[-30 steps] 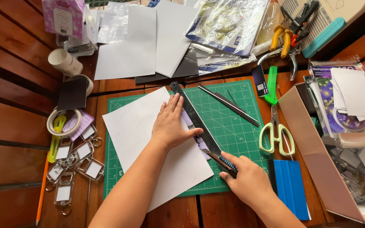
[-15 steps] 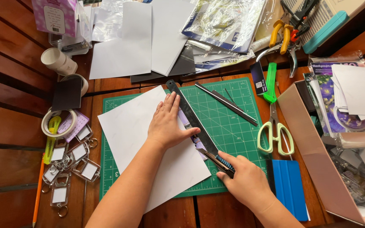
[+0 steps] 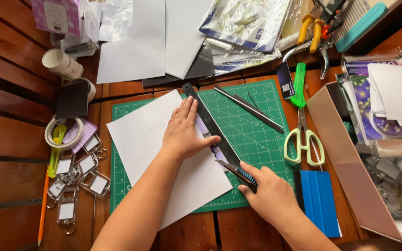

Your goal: The person uses a metal ruler and a utility knife to cut a printed sheet of paper on a green cutting mat. They align the ruler, score the paper, and separate the sections. The person also uses a blue plastic scraper to smooth the paper surface.

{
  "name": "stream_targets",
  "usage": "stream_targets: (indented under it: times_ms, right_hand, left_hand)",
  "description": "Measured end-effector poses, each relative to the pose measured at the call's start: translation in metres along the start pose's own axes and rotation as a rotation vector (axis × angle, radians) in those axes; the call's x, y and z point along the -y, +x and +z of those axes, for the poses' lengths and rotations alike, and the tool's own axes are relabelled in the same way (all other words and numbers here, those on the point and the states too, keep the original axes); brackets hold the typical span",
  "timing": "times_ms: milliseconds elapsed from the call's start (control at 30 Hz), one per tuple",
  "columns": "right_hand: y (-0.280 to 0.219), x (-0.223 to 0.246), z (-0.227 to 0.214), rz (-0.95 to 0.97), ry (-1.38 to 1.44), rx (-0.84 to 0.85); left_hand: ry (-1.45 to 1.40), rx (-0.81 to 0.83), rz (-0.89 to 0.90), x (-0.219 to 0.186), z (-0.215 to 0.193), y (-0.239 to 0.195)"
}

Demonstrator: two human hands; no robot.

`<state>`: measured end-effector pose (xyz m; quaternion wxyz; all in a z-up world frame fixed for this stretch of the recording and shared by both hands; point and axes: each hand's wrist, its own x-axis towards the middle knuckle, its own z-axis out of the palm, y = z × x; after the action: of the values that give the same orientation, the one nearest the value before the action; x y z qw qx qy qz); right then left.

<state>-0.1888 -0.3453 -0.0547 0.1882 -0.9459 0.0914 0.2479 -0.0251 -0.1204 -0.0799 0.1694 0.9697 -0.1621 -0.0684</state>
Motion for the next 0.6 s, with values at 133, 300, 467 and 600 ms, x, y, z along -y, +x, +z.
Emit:
stream_targets:
  times_ms: [133,300,467,600]
  right_hand:
    - [-0.011,-0.008,0.012,-0.077,-0.048,-0.111]
    - [-0.015,-0.010,0.018,-0.095,-0.061,-0.140]
    - [-0.015,-0.010,0.019,-0.124,-0.084,-0.151]
    - [-0.014,-0.010,0.019,-0.120,-0.068,-0.154]
  left_hand:
    - [-0.017,-0.048,0.023,0.003,0.006,0.000]
    - [-0.023,-0.038,0.020,0.002,0.004,0.000]
    - [-0.021,-0.021,0.020,0.001,0.001,-0.001]
    - [-0.036,-0.014,0.014,-0.001,-0.002,-0.001]
